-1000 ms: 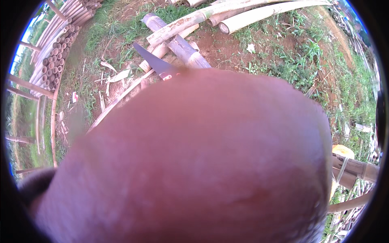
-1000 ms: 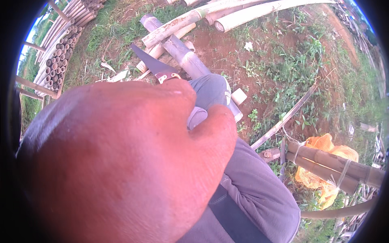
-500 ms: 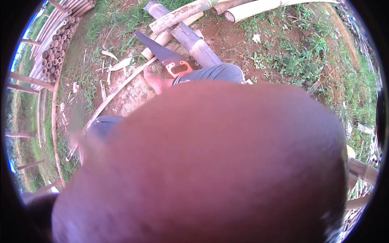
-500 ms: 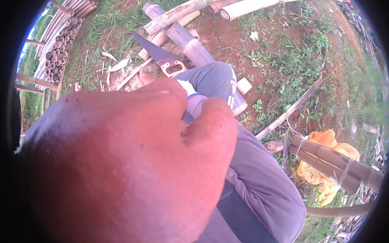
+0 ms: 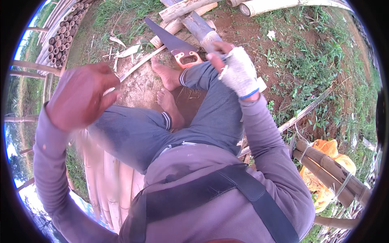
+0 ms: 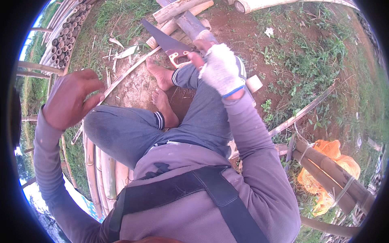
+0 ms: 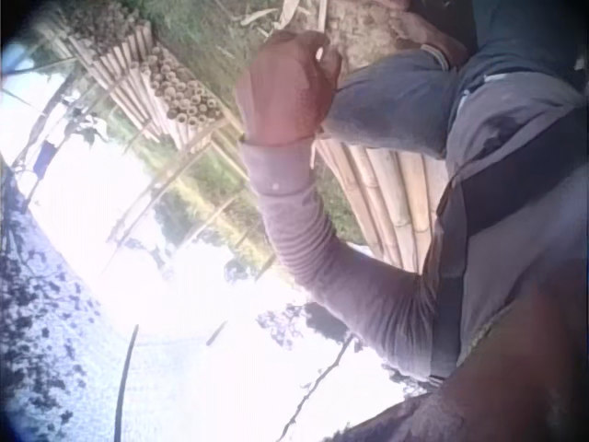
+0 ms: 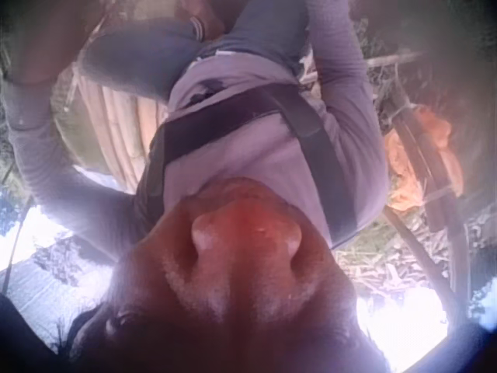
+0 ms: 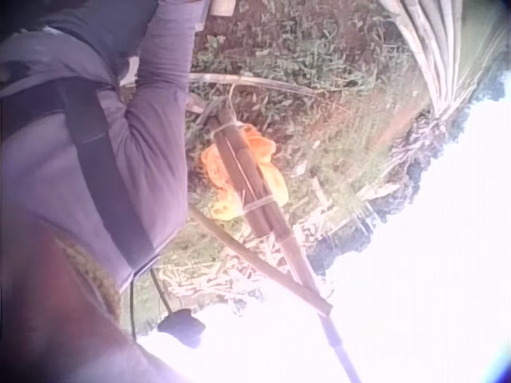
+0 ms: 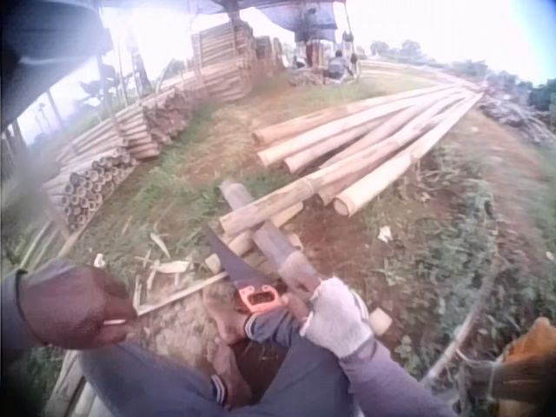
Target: The person sits on the ground and uses a hand saw to cut long bamboo poles into shorter sections. They hold the bamboo steady with one hand while sawing with the other, then move the cut pieces aside to continue the process.
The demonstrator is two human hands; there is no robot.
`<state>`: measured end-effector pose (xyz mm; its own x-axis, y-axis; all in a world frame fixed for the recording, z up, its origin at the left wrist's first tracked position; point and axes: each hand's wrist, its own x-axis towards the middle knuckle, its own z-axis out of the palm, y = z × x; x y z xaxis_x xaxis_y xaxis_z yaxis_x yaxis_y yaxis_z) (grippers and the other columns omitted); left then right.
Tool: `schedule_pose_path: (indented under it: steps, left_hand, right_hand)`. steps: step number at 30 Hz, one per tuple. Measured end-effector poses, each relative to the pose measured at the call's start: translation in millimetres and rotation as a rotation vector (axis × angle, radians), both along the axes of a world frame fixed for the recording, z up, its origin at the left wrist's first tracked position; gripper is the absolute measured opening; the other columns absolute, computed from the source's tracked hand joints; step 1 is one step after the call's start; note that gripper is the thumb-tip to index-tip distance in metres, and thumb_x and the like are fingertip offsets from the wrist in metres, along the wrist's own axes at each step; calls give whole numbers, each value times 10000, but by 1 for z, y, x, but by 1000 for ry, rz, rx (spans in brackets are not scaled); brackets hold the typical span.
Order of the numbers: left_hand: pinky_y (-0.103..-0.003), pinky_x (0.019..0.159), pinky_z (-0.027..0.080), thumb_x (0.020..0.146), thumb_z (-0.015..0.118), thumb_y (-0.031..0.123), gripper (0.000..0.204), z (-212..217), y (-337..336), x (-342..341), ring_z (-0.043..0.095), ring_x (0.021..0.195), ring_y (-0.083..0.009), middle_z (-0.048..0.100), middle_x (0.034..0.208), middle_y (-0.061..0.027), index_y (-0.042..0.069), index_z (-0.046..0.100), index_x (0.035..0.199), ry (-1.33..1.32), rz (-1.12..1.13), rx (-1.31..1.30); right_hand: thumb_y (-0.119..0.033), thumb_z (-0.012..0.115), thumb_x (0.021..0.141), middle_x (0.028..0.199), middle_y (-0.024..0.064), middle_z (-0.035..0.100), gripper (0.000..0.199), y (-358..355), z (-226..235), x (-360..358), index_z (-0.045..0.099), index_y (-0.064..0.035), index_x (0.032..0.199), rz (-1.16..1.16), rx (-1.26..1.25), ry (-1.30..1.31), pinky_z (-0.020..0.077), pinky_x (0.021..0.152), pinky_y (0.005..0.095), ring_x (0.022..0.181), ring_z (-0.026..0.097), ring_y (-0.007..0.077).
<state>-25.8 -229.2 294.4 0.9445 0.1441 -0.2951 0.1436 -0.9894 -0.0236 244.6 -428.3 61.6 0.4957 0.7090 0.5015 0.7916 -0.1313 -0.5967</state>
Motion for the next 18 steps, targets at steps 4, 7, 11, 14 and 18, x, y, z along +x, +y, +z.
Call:
schedule_pose_path:
  steps: [4,7,11,14,18]
  left_hand:
    - [-545,870,585,1031,698,193,159,-67,94,-25,744,947,-417,763,960,-183,98,803,1104,77,327,118]
    - [-538,926,603,1023,703,206,223,-121,148,-2,760,1001,-414,798,1010,-175,160,801,1218,15,423,85]
    - [-537,1011,596,989,757,242,397,-198,215,40,761,1120,-381,803,1185,-148,200,733,1383,23,574,-35]
    - [-515,1046,583,940,821,285,643,-251,247,76,722,1227,-384,729,1373,-171,189,595,1534,-174,477,-45]
    - [-537,1182,489,819,921,414,948,-301,286,152,599,1402,-413,599,1547,-192,186,487,1630,-443,422,-53]
  right_hand:
    - [-414,798,1008,1275,203,773,610,3,-20,98,702,41,1403,-33,49,770,576,992,398,1171,729,262]
    - [-356,757,1058,1264,184,754,582,-8,-101,116,630,11,1493,-53,-319,569,577,970,395,1100,724,256]
    - [-367,753,1045,1254,183,759,565,-26,-170,54,648,-4,1465,159,-798,260,575,968,405,1109,727,264]
    - [-376,750,1035,1247,182,762,553,-20,-176,24,661,-14,1443,219,-923,188,573,967,413,1115,729,270]
    - [-387,747,1021,1238,181,767,537,-1,-177,28,679,-28,1415,246,-1010,186,570,966,424,1123,731,279]
